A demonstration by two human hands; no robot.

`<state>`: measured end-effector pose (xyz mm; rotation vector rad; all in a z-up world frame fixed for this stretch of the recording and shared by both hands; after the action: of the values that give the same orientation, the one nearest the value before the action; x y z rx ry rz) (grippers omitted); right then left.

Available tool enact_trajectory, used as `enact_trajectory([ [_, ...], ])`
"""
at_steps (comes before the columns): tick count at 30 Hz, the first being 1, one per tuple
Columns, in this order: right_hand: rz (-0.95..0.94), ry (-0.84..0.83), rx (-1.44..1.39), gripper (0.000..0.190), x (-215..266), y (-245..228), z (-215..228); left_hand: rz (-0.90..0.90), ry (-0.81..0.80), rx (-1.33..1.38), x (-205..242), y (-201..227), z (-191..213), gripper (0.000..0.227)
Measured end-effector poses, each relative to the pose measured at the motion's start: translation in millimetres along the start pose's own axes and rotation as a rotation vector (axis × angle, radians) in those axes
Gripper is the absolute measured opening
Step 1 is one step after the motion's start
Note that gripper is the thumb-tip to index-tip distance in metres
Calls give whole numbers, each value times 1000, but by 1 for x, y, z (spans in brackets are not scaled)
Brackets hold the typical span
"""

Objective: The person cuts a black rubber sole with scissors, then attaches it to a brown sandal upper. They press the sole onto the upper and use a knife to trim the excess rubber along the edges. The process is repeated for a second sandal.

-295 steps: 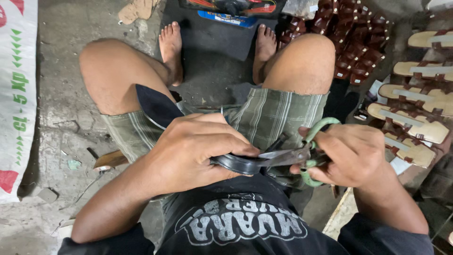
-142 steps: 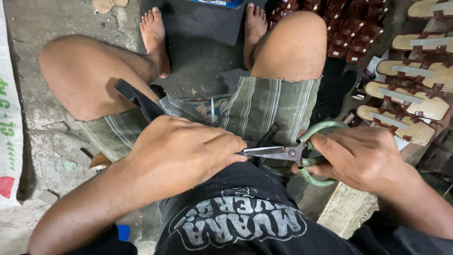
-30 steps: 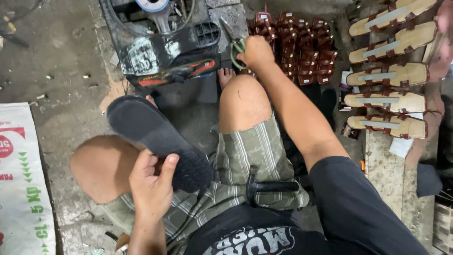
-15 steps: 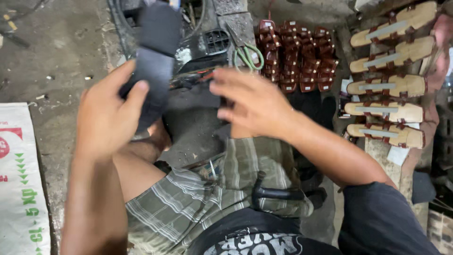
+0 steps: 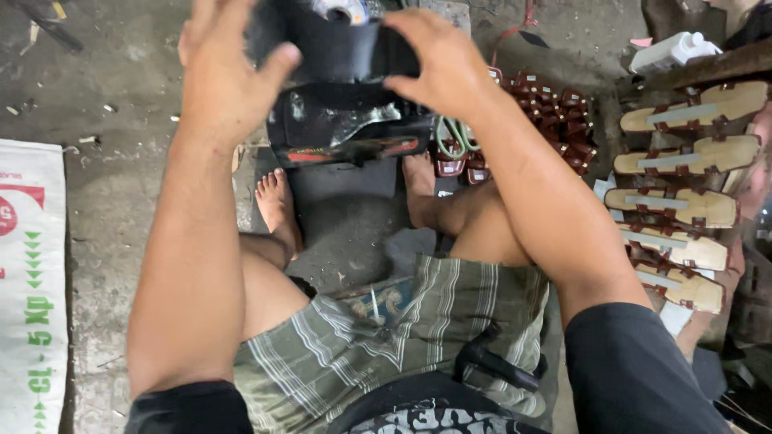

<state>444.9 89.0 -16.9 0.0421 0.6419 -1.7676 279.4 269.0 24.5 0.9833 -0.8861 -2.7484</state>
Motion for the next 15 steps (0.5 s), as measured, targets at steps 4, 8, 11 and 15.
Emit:
enact_trajectory([
  [4, -236, 109, -124, 67, 2, 74, -8, 333, 42, 11, 1, -50, -8, 55],
  [8, -218, 76, -122, 70, 6, 96, -23, 274, -41, 43, 3, -52, -32, 65],
  [11, -217, 78, -122, 70, 6, 94, -21, 212, -72, 24, -3, -44, -46, 69],
  [15, -178, 68, -191, 67, 11, 76, -6, 92, -198, 31, -10, -24, -63, 58],
])
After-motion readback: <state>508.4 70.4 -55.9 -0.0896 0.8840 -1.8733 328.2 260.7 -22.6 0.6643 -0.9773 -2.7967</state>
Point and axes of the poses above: each hand's wrist, its own x-axis away from the middle knuckle, its own z-axis out of the back of the hand, y = z × x, the point moved 8 cm from there along -x, towards the middle knuckle, and after that the axes turned 4 degrees about y, right-handed, at the moved point
